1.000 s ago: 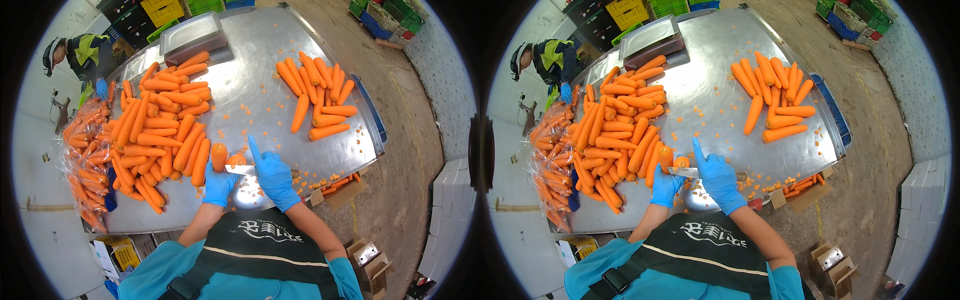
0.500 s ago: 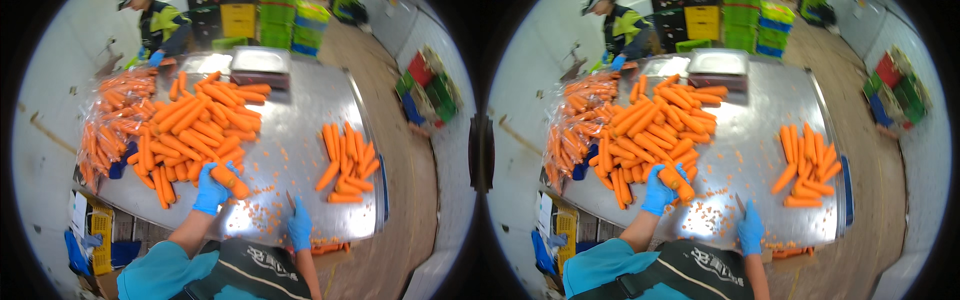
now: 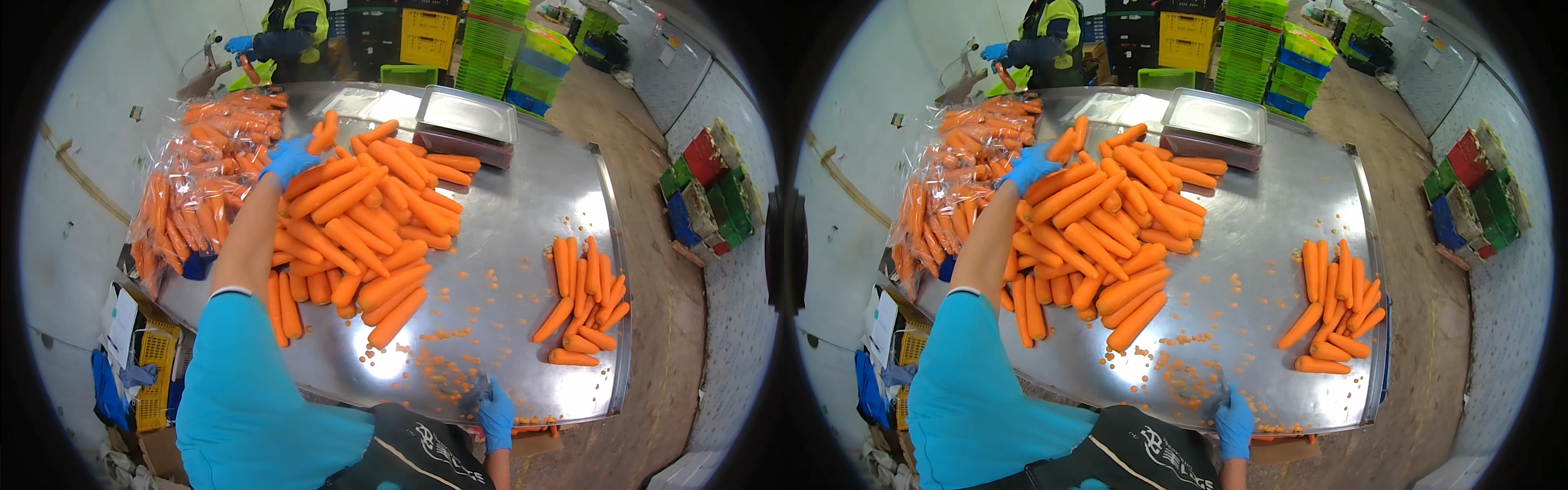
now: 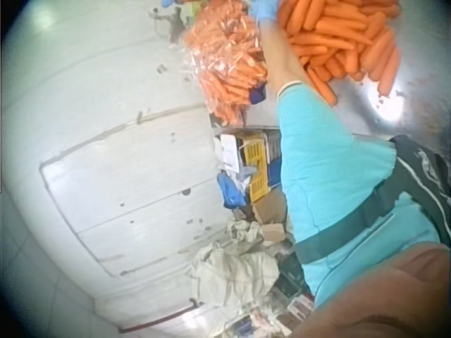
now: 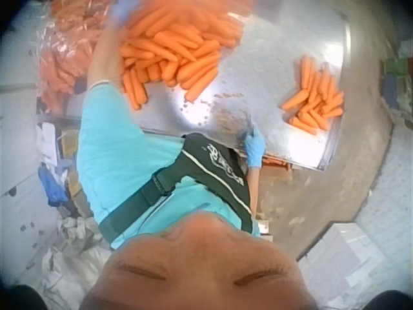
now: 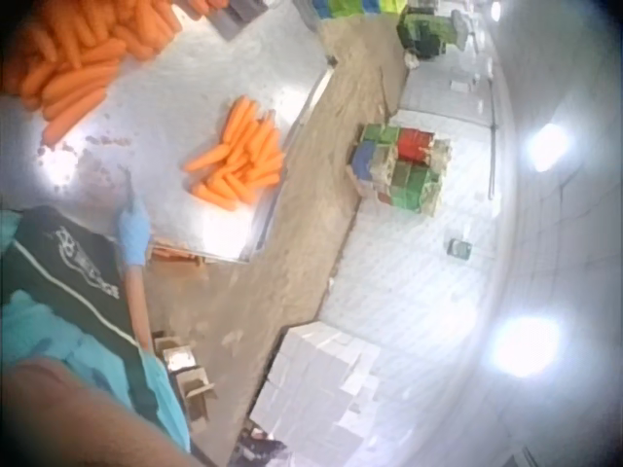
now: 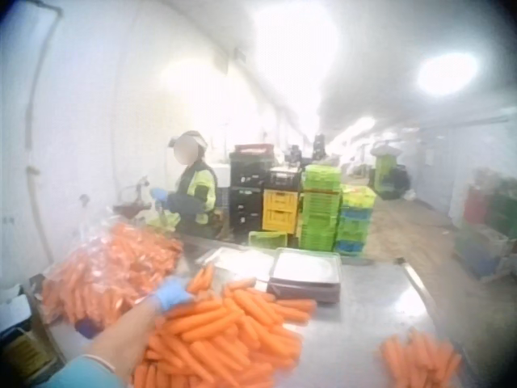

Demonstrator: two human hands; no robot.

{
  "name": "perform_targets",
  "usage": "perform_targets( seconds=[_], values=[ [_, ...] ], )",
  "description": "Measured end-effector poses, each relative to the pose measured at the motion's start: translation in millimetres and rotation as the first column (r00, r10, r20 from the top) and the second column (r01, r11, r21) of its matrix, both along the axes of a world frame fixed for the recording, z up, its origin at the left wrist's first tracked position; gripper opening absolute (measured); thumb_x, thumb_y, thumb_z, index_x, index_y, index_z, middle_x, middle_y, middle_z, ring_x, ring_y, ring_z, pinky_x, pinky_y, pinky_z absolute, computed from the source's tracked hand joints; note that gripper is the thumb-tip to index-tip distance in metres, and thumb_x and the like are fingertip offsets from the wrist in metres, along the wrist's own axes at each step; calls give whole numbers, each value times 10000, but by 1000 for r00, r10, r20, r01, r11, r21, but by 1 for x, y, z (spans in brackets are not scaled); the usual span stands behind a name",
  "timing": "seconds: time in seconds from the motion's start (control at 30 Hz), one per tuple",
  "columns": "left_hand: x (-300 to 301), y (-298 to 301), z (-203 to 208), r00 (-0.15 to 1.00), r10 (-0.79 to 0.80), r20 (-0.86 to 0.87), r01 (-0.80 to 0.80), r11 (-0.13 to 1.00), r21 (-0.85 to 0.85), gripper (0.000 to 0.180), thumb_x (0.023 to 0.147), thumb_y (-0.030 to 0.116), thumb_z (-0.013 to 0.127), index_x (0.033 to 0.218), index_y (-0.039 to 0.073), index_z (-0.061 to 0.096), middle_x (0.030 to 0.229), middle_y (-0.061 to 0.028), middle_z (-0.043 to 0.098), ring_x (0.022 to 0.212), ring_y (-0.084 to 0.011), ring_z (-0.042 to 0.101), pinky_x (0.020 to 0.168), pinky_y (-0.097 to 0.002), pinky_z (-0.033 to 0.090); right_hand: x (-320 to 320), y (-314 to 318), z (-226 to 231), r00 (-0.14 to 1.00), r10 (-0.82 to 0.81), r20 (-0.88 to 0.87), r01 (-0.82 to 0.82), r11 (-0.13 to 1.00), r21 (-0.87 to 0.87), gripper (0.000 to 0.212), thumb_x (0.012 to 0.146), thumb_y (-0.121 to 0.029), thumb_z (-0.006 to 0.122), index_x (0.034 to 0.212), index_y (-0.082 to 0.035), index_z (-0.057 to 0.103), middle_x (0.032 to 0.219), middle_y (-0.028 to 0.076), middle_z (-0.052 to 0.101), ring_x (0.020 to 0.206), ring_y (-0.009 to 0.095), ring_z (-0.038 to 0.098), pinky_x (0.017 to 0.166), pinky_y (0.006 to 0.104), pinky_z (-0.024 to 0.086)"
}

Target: The person trims the ends of carrots using a knife and sorts them into piles on a metal table.

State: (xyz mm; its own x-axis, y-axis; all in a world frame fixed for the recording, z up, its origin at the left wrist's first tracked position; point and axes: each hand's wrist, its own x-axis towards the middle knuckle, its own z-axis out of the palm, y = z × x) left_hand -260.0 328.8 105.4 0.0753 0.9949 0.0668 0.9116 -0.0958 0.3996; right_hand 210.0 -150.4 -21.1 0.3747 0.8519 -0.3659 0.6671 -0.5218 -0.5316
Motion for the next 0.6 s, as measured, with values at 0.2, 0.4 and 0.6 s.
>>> perform_targets(
  seconds=[0.2,0.4,0.6],
  values=[
    [50,9,14,971,-205,-124,165,948,-271,560,908,529,559,1275,106,591,1256,-153,608,1171,-344,549,992,-424,412,-7,-12,-2,999,-29,-25,28,999,-29,541,824,-104,534,1358,-191,554,930,182,672,807,336,659,717,413,506],
    [59,-52,15,941,-215,-262,304,878,371,386,955,357,563,1217,83,632,1180,-149,623,1120,-334,571,962,-409,441,-10,-25,-7,997,-63,-46,60,997,-55,603,794,-69,543,1384,-197,537,843,150,652,731,259,644,688,387,504],
    [0,-131,-11,929,-171,327,-40,833,551,258,911,154,624,1140,36,636,1058,-137,631,971,-280,622,870,-356,491,-14,-27,-21,973,-136,-185,149,987,58,539,834,-10,522,1361,-114,555,817,91,637,715,164,602,685,318,500]
  ],
)
